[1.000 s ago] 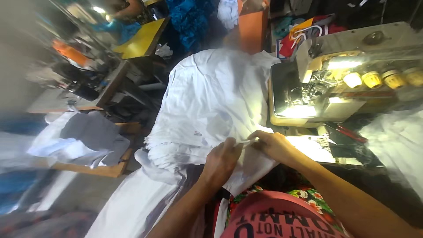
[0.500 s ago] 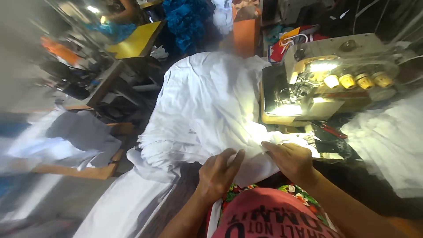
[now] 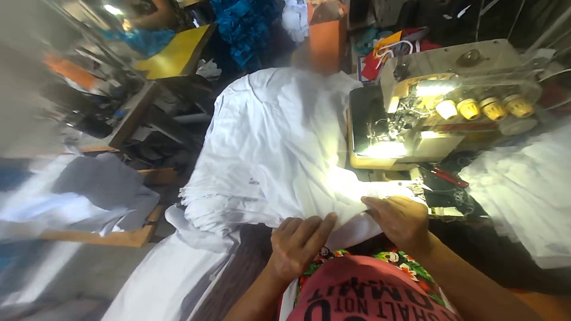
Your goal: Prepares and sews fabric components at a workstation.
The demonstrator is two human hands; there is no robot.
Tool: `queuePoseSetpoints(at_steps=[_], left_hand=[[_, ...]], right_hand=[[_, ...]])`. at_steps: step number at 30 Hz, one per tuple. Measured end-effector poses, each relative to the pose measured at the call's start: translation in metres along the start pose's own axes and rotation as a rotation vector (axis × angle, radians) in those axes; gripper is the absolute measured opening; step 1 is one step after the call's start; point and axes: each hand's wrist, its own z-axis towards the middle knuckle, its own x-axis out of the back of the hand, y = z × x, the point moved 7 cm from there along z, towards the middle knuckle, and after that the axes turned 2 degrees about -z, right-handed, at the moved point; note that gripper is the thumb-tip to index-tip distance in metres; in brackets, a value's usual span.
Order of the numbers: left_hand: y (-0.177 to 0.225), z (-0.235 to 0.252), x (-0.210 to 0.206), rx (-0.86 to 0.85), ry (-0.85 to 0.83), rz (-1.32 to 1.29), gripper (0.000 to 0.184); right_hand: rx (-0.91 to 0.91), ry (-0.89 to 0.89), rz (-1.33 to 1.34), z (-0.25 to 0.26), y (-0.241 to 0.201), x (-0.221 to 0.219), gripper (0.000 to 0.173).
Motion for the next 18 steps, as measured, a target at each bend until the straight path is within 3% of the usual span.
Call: queuePoseSetpoints(at_steps=[5, 9, 13, 18], left_hand=[[-0.002, -0.005, -0.007, -0.007, -0.012, -0.044, 0.018], [-0.017, 0.010, -0.016, 0.228, -0.052, -0.242, 0.019], [-0.042, 0.050, -0.034, 0.399, -0.215, -0.358, 0.019], [-0.074, 0.134, -0.098, 0.269, -0.469, -0.407, 0.019]], right_hand=[[0.008, -0.013, -0.023, -0.006, 0.003, 0.001, 0.021], [-0.049, 0.045, -0.060, 0.000, 0.013, 0.002, 0.021], [-0.202, 0.068, 0.056, 0.014, 0.035, 0.000, 0.024], [-0.645, 0.072, 0.351, 0.011, 0.090, -0.010, 0.017]])
